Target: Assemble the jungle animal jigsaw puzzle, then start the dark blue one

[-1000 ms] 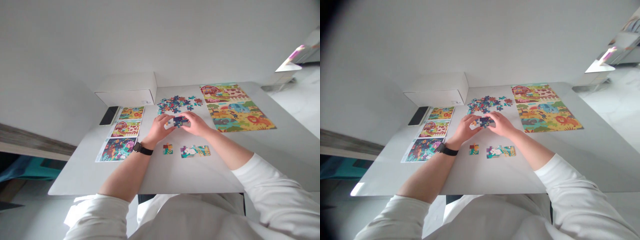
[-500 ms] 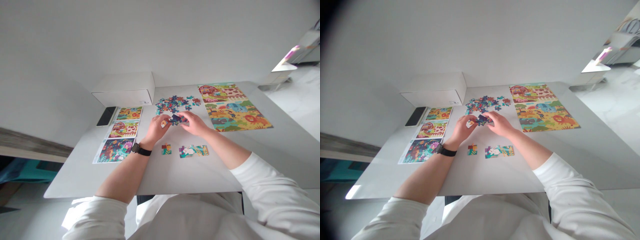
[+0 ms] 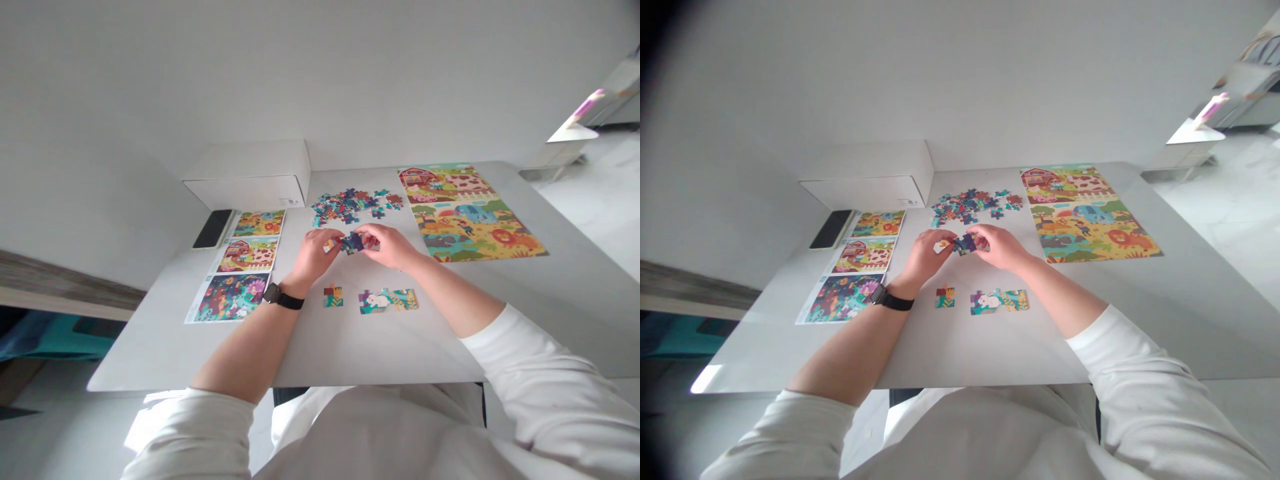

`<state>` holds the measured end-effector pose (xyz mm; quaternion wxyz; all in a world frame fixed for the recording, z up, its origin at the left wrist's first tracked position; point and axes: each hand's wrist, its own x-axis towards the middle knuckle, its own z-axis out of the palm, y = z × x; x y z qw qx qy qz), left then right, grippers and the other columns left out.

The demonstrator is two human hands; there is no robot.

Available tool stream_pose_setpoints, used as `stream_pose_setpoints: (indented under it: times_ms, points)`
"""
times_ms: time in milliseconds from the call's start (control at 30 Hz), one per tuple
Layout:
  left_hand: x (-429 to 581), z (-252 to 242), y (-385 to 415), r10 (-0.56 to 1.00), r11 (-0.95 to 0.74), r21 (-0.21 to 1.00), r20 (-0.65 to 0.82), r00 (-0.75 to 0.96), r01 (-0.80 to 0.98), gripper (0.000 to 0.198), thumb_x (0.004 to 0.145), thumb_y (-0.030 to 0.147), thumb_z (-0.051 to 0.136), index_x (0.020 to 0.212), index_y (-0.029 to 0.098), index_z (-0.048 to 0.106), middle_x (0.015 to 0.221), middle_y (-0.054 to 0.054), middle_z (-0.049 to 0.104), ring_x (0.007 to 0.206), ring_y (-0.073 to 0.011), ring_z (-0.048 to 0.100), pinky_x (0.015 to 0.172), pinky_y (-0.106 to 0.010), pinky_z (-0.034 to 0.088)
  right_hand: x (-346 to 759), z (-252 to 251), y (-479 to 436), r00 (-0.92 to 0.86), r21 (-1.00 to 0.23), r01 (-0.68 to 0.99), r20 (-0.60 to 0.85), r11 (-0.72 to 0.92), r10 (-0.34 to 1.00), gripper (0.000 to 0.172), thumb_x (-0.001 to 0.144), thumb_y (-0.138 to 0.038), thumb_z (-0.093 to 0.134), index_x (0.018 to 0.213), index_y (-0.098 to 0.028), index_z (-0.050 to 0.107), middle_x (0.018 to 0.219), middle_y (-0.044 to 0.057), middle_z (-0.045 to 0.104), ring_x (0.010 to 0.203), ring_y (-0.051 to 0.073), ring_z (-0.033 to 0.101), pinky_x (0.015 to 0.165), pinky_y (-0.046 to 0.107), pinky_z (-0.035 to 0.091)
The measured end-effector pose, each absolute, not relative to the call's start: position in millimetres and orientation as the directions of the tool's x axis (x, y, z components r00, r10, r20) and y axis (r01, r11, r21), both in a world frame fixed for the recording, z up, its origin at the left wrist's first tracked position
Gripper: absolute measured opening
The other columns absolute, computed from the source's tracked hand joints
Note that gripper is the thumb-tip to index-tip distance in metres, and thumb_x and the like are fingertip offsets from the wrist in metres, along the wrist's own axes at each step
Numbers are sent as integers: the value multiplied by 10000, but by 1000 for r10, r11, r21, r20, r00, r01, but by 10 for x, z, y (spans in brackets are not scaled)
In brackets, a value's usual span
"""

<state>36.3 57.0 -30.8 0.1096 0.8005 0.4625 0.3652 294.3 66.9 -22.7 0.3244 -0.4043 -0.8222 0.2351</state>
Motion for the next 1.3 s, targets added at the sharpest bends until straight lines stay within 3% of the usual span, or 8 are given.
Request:
stream_pose_setpoints:
  times_ms: [267, 567, 900, 1300]
  points:
    - [329, -334, 600, 829, -529, 506, 482, 285, 681, 181, 981, 197, 680, 1134, 239, 767, 1140, -72, 832, 1114, -264, 756, 1067, -435, 555, 3420, 103, 901, -289, -612, 641, 368, 464, 884, 468, 818, -177, 831, 1261, -262, 705, 1009, 30, 780, 800, 208, 711, 823, 375, 593]
    - [305, -387, 621, 832, -533, 494, 454, 319, 687, 192, 992, 228, 662, 1154, 252, 762, 1189, -76, 822, 1151, -275, 739, 1100, -472, 540, 3867, 257, 1010, -176, -615, 712, 312, 340, 934, 483, 839, -381, 909, 1254, -259, 695, 1003, 51, 780, 825, 237, 725, 816, 405, 601]
    - [313, -376, 624, 834, -538, 487, 425, 352, 688, 220, 994, 234, 653, 1182, 250, 765, 1187, -80, 812, 1140, -271, 733, 1089, -465, 539, 3882, 222, 1014, -228, -610, 727, 218, 315, 949, 425, 841, -240, 837, 1248, -253, 717, 1035, 50, 753, 811, 210, 696, 821, 372, 586]
    - [325, -359, 606, 830, -550, 463, 390, 398, 695, 255, 995, 232, 645, 1217, 257, 766, 1219, -81, 813, 1127, -276, 727, 1110, -486, 519, 3811, 88, 1098, -163, -782, 587, 141, 211, 976, 421, 916, -285, 680, 1326, -291, 773, 1166, 58, 794, 807, 204, 696, 722, 335, 587]
